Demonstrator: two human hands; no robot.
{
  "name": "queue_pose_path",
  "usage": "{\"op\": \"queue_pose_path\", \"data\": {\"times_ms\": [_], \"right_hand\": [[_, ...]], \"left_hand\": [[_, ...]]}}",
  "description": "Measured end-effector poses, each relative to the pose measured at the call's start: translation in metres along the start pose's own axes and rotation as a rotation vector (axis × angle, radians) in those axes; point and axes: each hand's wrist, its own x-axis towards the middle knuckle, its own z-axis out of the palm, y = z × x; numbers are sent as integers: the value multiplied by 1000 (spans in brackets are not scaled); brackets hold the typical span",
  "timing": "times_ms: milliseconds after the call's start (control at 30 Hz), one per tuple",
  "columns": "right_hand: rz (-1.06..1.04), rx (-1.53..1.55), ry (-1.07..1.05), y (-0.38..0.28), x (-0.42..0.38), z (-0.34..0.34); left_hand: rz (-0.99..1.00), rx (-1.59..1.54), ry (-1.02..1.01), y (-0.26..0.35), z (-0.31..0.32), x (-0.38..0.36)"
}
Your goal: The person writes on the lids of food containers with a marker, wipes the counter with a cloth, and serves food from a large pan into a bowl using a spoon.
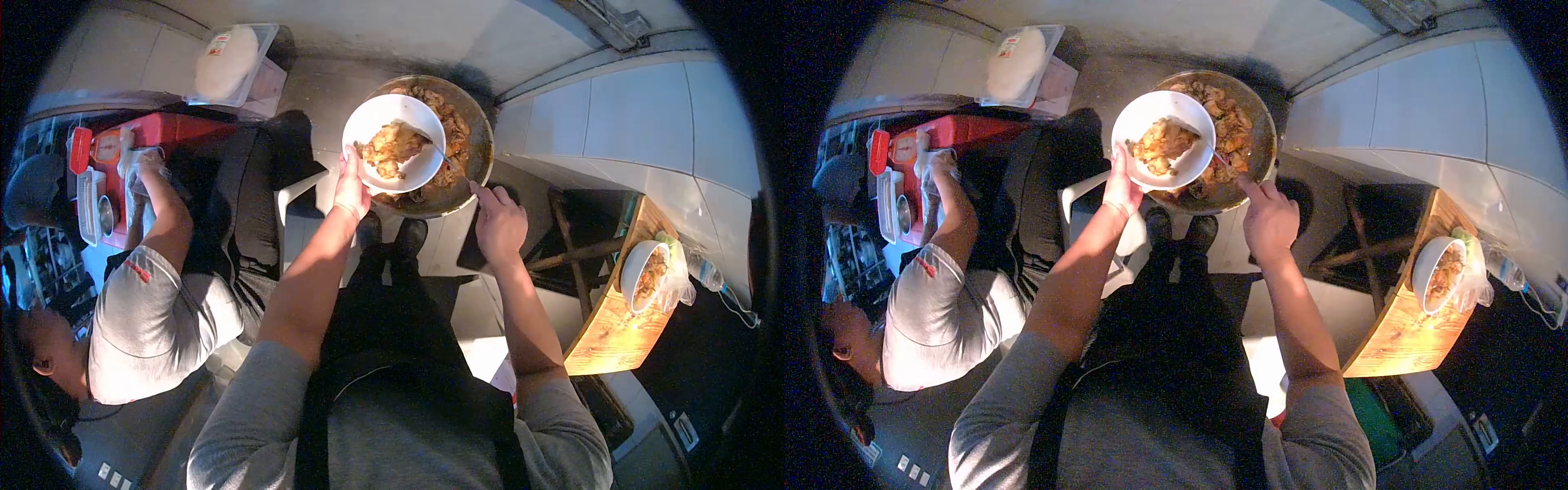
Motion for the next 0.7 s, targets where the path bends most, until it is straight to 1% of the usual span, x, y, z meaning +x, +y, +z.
{"op": "queue_pose_path", "data": {"times_ms": [100, 133, 200, 300, 400, 500, 600, 633, 700], "right_hand": [[3, -1, 81, -2, 1, -4], [-1, 17, 77, -3, 1, -6], [-8, 55, 67, -7, 0, -10], [-33, 24, 45, -11, 3, -19], [36, 367, 73, -9, 4, -19], [336, 697, -174, 6, -2, -17], [550, 989, -248, 21, -6, -37], [609, 964, -227, 28, -4, -40], [518, 579, -145, 56, -3, -34]], "left_hand": [[-22, -43, -73, 2, -13, 2], [3, -44, -82, 1, -14, 1], [-12, -47, -101, 3, -17, 0], [-36, -51, -104, 4, -20, -1], [-70, -67, -151, 6, -27, -1], [-79, -74, -178, 9, -33, -3], [-65, -81, -186, 11, -45, 3], [-58, -50, -166, 16, -45, -3], [-35, -13, -87, 28, -48, -11]]}}
